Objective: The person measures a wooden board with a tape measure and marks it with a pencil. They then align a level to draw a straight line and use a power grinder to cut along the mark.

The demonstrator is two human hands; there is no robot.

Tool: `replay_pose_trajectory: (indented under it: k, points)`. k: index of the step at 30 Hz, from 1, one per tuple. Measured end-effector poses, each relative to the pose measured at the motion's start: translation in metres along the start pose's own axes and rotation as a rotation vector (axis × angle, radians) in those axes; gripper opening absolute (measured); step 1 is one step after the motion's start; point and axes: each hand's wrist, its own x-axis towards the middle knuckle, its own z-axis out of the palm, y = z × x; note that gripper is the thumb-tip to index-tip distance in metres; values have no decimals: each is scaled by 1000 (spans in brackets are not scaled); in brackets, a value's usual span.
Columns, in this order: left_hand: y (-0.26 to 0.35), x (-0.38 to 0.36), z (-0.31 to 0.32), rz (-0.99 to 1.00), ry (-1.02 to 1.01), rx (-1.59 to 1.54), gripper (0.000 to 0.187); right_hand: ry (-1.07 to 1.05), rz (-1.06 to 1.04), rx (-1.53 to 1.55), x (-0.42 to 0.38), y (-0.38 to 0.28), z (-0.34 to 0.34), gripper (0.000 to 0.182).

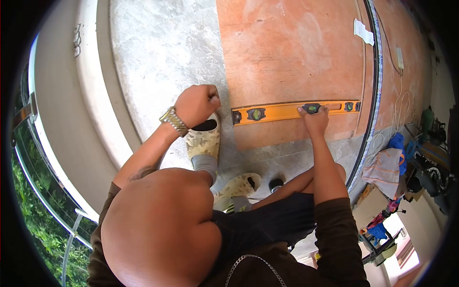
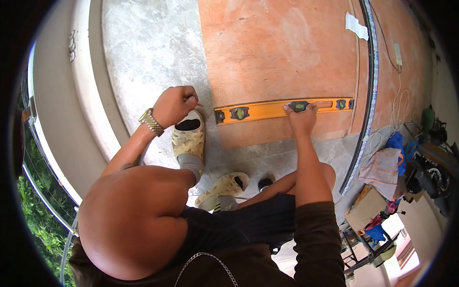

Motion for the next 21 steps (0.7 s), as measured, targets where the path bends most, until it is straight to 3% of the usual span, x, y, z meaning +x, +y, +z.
replay_pose_trajectory:
  k: [1,2,4,8,12,17,21]
  points:
    - [1,-6,-6,-34,-4,-233,20,-1,-6,-9,1,2,1,110]
    - [-2,-7,-5,-29,0,-228,20,1,-11,-17,2,4,2,109]
    - [-10,-10,1,-22,37,-716,15,-6,-13,-4,2,7,1,111]
    - [-15,-27,3,16,45,-666,13,59,-28,170,-14,-6,-22,115]
    - [-28,-39,1,-47,70,-788,13,136,11,53,-15,-14,-36,113]
    - [-35,-49,-9,-48,115,-747,16,231,-133,-128,16,21,-110,105]
    - [-30,-56,-23,-19,333,-716,25,281,-157,-187,27,90,-167,104]
